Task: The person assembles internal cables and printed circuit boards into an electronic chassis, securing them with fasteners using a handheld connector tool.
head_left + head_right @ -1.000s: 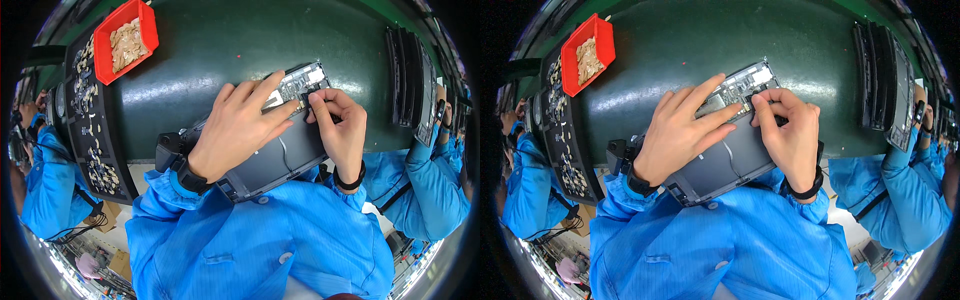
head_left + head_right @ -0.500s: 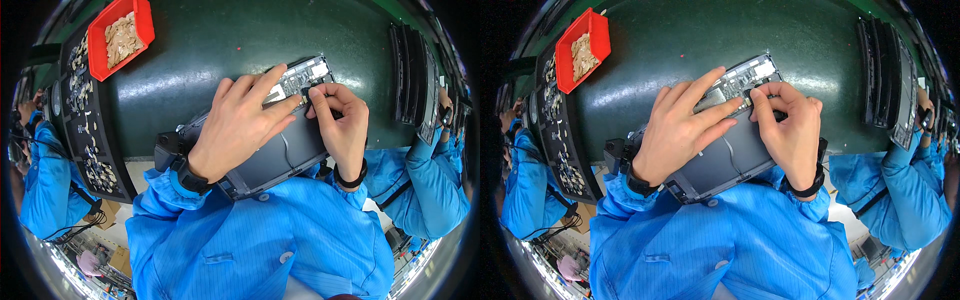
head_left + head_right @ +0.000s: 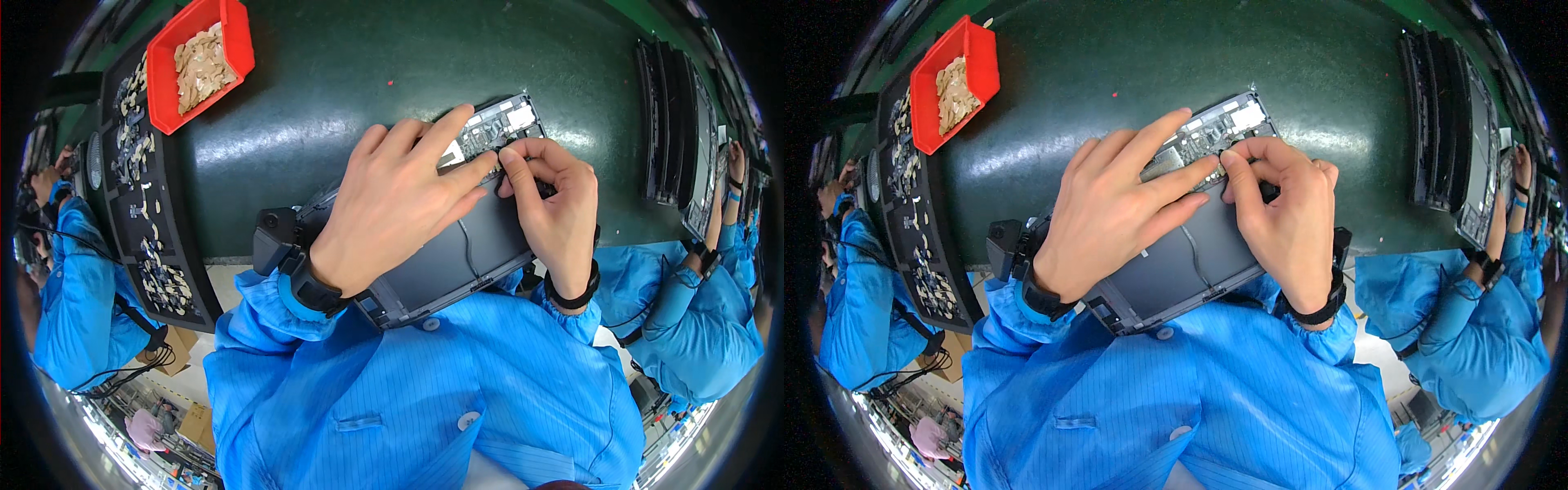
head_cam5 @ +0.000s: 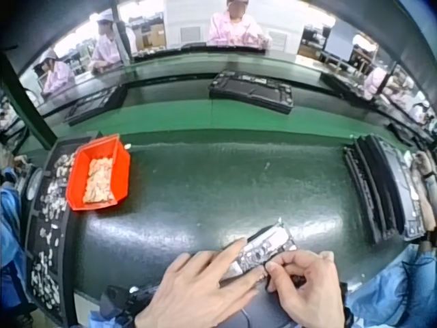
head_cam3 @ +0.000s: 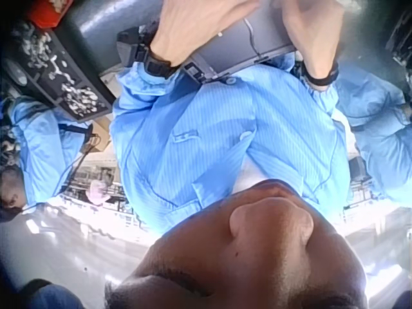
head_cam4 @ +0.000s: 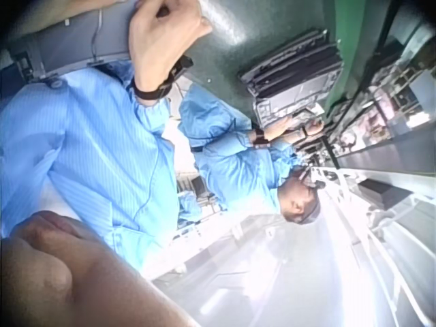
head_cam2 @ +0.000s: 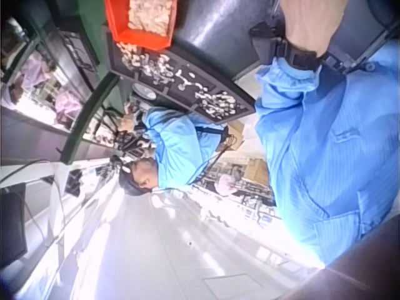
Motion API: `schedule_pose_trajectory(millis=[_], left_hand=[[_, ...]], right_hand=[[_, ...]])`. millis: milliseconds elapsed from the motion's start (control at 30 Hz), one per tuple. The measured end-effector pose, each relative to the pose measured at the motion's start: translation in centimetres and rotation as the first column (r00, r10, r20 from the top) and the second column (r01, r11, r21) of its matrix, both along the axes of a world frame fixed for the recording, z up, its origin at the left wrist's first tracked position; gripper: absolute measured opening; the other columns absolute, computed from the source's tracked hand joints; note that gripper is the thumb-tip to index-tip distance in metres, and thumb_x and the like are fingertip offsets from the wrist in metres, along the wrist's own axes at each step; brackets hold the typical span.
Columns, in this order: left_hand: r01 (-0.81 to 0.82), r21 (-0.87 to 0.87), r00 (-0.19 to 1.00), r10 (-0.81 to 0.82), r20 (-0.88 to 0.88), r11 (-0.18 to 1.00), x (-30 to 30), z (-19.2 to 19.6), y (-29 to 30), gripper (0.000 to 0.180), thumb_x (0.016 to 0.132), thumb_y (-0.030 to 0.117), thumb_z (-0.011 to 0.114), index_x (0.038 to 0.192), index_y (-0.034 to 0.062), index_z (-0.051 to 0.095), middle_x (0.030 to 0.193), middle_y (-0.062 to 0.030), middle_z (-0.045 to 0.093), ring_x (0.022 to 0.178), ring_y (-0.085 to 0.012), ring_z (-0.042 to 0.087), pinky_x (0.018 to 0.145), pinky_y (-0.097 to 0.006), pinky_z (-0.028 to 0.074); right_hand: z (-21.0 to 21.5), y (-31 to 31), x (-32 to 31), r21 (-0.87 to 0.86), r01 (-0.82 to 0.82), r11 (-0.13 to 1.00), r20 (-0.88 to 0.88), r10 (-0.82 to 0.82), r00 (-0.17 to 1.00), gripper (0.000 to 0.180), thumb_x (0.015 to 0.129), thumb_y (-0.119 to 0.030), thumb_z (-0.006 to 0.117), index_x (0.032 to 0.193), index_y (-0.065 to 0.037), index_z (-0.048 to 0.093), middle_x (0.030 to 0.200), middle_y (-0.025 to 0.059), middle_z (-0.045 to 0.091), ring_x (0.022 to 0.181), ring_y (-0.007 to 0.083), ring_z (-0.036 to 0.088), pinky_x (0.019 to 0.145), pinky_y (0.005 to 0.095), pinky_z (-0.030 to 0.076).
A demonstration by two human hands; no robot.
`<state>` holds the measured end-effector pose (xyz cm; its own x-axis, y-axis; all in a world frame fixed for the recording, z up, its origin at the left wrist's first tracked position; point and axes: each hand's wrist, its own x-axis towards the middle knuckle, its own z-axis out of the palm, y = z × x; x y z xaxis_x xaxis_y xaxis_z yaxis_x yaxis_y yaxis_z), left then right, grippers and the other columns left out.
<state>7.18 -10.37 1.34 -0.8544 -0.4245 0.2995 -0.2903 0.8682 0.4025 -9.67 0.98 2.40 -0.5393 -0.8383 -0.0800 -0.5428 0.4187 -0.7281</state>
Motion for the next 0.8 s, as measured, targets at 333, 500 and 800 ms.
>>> schedule_pose_trajectory(millis=[333,500,800], left_hand=[[-0.048,-0.154,0.998,0.052,0.023,0.987,-0.9,-0.2,1.0,0.034,0.081,0.031,0.081,0.114,0.0237,0.079,0.138,-0.0066,0.063,0.093,-0.0218,0.063,0.079,-0.037,0.052],[-0.045,-0.013,0.999,0.045,-0.008,0.999,-1.3,1.4,1.4,0.041,0.084,0.027,0.082,0.123,0.0174,0.073,0.137,-0.0086,0.064,0.111,-0.0265,0.066,0.094,-0.038,0.046],[0.224,0.305,0.956,-0.147,-0.254,0.926,-5.7,0.1,2.0,0.024,0.086,0.014,0.078,0.109,0.0076,0.074,0.101,-0.008,0.075,0.088,-0.0233,0.069,0.078,-0.034,0.049]], right_hand=[[0.7,1.0,-0.9,-0.089,-0.189,0.978,-0.272,0.159,0.949,0.014,0.098,-0.014,0.067,0.109,-0.007,0.074,0.089,0.0068,0.075,0.077,0.0202,0.068,0.084,0.0351,0.039],[1.8,1.8,-2.1,-0.189,0.031,0.981,0.022,-0.027,0.999,0.027,0.097,0.003,0.062,0.123,-0.003,0.068,0.097,0.0084,0.069,0.085,0.0154,0.066,0.082,0.0294,0.049],[-0.5,3.9,-4.3,-0.411,0.199,0.89,0.454,0.011,0.891,0.034,0.101,0.003,0.06,0.134,0.003,0.053,0.118,0.0108,0.064,0.1,0.0113,0.063,0.087,0.0247,0.05]])
